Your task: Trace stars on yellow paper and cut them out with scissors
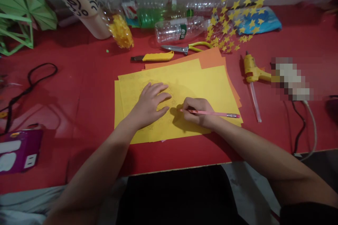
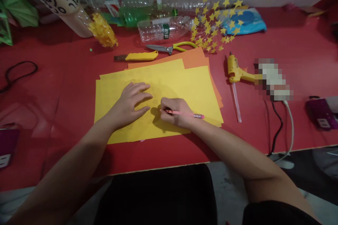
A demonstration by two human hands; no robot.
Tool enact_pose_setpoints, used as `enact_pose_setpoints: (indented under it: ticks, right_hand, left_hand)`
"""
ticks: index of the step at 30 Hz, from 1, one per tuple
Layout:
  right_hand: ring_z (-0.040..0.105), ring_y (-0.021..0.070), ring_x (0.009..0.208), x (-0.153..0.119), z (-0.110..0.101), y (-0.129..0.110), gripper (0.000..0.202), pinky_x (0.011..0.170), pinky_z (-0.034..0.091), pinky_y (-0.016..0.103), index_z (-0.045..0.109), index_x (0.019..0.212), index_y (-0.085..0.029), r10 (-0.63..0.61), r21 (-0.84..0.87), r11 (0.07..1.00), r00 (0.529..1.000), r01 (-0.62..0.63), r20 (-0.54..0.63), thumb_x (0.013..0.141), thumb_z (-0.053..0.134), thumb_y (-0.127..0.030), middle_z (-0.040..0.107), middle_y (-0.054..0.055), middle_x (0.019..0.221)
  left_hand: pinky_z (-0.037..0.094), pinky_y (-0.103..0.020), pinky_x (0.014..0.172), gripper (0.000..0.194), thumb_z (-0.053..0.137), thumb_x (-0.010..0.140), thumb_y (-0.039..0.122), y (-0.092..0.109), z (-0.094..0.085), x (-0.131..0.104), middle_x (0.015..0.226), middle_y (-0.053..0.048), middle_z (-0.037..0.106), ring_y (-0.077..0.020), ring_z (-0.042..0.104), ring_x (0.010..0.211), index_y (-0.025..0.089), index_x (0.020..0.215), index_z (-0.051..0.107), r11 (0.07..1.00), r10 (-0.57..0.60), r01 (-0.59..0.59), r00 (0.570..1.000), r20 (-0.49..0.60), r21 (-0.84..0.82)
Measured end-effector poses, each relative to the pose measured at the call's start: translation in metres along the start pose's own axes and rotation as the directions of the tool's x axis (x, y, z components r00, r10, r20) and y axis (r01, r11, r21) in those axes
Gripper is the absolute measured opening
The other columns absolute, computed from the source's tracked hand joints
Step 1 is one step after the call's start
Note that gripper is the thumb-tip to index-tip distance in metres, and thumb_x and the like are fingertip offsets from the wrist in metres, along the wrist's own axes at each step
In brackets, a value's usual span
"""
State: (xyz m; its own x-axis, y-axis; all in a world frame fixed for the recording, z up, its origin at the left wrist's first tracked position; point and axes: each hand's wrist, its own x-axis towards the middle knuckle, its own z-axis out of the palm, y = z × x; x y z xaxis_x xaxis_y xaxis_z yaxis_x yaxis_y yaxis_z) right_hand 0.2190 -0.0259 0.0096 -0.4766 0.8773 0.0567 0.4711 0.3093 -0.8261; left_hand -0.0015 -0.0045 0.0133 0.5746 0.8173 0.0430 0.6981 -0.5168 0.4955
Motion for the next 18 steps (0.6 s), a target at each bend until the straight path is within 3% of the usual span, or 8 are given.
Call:
enact_pose_setpoints:
  ticks: [10,18]
  right_hand:
    - [0.042,0.0099,0.049,0.0016,-0.0009,-0.0013,0.009,0.050,0.032,0.023,0.046,0.068,-0.022,-0.139,-0.047,0.989,0.989,0.141,0.053,0.076,0.048,-0.017,0.047,-0.004,0.057]
    - [0.042,0.0114,0.051,0.0018,-0.0008,-0.0032,0.013,0.052,0.033,0.025,0.044,0.067,-0.023,-0.118,-0.068,0.990,0.989,0.124,0.093,0.076,0.049,-0.015,0.049,-0.004,0.058]
  left_hand:
    - [0.018,-0.057,0.121,0.026,0.056,0.087,0.032,0.0018,-0.0019,0.0011,0.142,-0.011,0.054,-0.0288,0.041,0.139,0.021,0.109,0.065,1.000,-0.007,0.007,1.000,0.011,-0.009]
    - [0.018,-0.057,0.120,0.027,0.055,0.088,0.032,0.0023,-0.0024,0.0011,0.142,-0.012,0.053,-0.0288,0.041,0.139,0.020,0.110,0.064,1.000,-0.006,0.006,1.000,0.018,0.000]
